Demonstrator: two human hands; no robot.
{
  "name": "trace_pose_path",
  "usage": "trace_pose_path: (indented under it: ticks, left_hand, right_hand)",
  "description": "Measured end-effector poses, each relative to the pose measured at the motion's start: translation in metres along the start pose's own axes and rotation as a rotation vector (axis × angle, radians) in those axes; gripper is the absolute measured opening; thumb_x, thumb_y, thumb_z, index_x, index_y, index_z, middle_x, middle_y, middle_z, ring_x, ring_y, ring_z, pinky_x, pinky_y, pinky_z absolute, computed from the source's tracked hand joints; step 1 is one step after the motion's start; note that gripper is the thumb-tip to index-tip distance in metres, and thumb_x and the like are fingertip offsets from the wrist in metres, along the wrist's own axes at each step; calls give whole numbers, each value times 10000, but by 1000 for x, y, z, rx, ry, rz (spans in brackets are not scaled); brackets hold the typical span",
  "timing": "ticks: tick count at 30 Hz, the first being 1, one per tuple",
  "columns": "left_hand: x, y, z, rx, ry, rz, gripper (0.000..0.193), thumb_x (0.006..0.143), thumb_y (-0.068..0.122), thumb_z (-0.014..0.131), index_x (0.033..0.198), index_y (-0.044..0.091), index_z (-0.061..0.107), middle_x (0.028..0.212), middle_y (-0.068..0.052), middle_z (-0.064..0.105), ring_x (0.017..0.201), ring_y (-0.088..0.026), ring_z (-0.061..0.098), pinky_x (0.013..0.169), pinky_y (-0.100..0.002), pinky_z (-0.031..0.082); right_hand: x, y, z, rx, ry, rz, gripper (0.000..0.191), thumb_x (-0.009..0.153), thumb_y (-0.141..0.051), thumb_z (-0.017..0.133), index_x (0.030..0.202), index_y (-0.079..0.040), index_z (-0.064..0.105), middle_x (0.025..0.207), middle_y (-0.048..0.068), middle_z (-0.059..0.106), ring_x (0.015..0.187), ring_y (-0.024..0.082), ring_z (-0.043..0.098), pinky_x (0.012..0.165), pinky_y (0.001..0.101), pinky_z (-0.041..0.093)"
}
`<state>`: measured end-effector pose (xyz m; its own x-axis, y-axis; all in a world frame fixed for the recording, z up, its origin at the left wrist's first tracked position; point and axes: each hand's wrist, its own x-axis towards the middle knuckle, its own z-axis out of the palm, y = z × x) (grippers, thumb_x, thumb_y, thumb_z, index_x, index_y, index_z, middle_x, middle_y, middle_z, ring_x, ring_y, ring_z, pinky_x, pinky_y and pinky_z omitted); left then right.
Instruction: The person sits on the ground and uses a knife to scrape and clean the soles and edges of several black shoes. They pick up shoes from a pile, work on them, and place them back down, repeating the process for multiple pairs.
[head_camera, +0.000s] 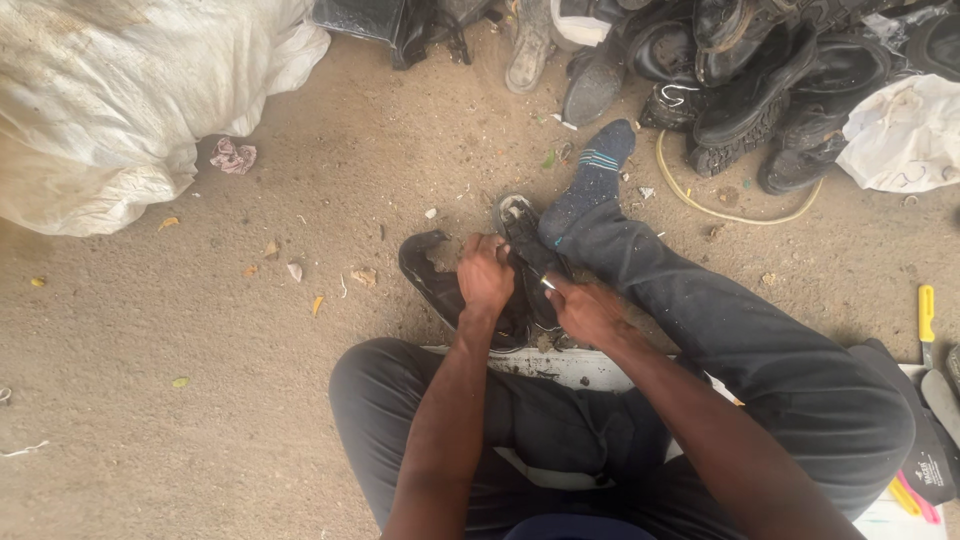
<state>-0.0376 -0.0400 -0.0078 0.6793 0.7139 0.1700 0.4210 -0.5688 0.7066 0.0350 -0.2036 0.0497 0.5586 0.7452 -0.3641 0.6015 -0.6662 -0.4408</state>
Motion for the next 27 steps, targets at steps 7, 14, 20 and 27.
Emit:
trace_pose_path:
  ticks: [7,14,20,27]
  left_hand:
    - [-5,-1,-10,-52,31,-52,108,897,107,722,999,75,736,1036,-132,697,897,-397,691,774,-501,536]
    - [-12,-5,-15,-85,30,155,108,885,79,728,989,72,703,1018,-119,674,901,-380,699,776,-488,540]
    - [-14,-12,-20,2,47,92,140,917,37,691,1054,66,702,1081,-139,664,836,-374,686,724,-486,542]
    - [-22,-13,-19,-32,113,196,154,900,52,693,1053,73,695,1057,-124,651,867,-375,698,722,-473,557]
  right_hand:
    - [-10,-7,-8,13,-127,16,395,1025,-306,468,1384,-185,580,983,216,737,903,411,724,842,544,545]
    - [-25,-13,-5,23,-108,42,368,1034,-320,480,1335,-150,605,982,214,745,934,411,726,867,541,540]
    - [-33,-10,4,23,-178,109,366,1051,-316,450,1334,-137,598,988,195,757,928,387,742,877,530,546]
    - [-80,2,2,-21,-272,147,437,1036,-348,483,1430,-173,557,1071,135,749,1022,321,712,943,520,519]
